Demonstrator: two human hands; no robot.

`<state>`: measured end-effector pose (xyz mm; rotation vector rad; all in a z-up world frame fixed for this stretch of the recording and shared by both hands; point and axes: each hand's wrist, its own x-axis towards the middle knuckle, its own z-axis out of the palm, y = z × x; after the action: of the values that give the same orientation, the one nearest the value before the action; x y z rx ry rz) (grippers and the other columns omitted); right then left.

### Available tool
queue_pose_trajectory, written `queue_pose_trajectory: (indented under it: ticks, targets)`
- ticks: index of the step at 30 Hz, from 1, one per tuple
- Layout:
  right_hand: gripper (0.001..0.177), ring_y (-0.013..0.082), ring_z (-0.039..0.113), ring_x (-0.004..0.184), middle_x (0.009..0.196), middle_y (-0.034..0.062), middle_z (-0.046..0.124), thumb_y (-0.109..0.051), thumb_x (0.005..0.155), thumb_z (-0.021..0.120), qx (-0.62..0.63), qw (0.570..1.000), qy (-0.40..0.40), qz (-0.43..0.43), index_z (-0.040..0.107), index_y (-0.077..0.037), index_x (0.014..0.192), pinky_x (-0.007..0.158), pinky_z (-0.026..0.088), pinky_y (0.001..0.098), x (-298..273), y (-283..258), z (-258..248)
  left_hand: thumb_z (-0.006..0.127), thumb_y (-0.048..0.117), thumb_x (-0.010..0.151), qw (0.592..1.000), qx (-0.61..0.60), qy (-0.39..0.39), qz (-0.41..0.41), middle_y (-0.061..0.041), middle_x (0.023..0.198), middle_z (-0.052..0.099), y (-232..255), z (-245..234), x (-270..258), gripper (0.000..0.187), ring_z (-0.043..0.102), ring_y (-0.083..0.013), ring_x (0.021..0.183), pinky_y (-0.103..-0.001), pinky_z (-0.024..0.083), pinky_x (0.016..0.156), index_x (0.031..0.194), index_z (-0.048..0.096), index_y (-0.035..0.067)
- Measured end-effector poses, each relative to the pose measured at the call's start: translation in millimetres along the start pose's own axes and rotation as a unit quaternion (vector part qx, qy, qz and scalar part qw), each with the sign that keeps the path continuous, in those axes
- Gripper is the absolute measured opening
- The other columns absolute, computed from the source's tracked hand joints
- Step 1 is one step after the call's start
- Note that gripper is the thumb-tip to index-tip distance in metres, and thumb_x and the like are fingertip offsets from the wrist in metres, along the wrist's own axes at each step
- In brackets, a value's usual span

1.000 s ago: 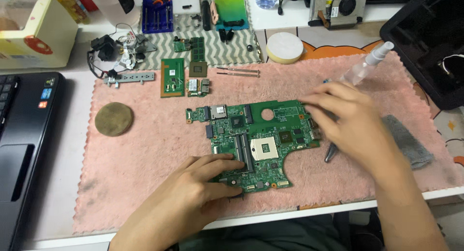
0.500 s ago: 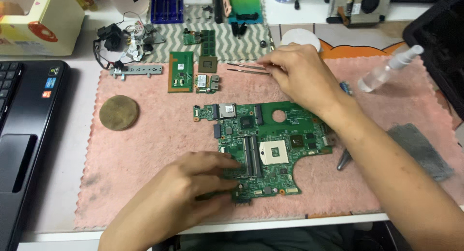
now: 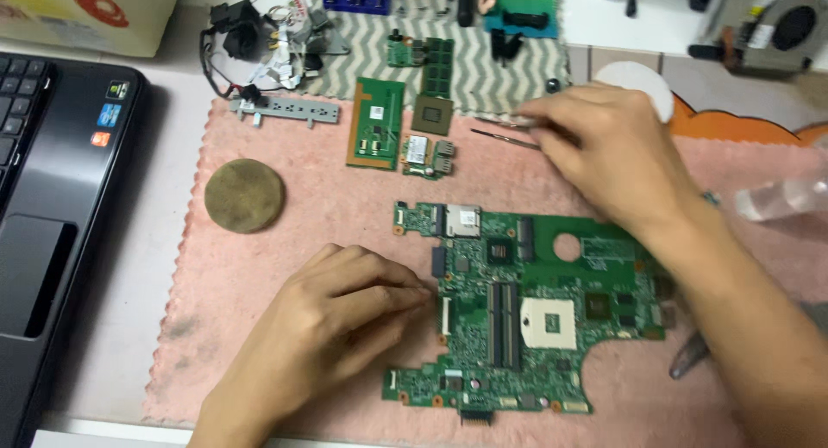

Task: The person cleans a green circuit board using a toothbrush and a spray bottle. They then use a precision screwdriver to manipulate small components on the board and a small grey cloth to wipe the surface.

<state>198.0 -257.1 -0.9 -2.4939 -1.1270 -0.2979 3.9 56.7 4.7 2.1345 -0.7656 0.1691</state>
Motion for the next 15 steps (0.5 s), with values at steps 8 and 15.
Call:
queue_pose_trajectory:
  ticks: [8, 15]
  targets:
    - [0.031, 0.0286, 0.066, 0.116, 0.133, 0.0203, 0.070, 0.007, 0.121, 0.062, 0.092, 0.984, -0.009, 0.155, 0.071, 0.010, 0.151, 0.103, 0.052, 0.0408, -3, -41, -44, 0.069, 0.012, 0.113, 0.998, -0.006, 0.045, -0.035, -0.009, 0.123, 0.076, -10, -2, 2, 0.017, 0.070, -0.0303, 0.110, -0.044, 0.055, 0.097, 0.125, 0.079, 0.005]
    - [0.025, 0.0187, 0.040, 0.065, 0.070, 0.0095, 0.045, -0.003, 0.124, 0.055, 0.436, 0.840, 0.042, 0.321, 0.070, 0.011, 0.138, 0.064, 0.035, 0.0323, -29, -39, -11, 0.071, 0.015, 0.115, 0.993, 0.061, 0.067, -0.074, -0.023, 0.145, 0.069, -12, 3, 3, 0.026, 0.065, -0.0457, 0.135, -0.056, 0.057, 0.109, 0.139, 0.068, 0.003]
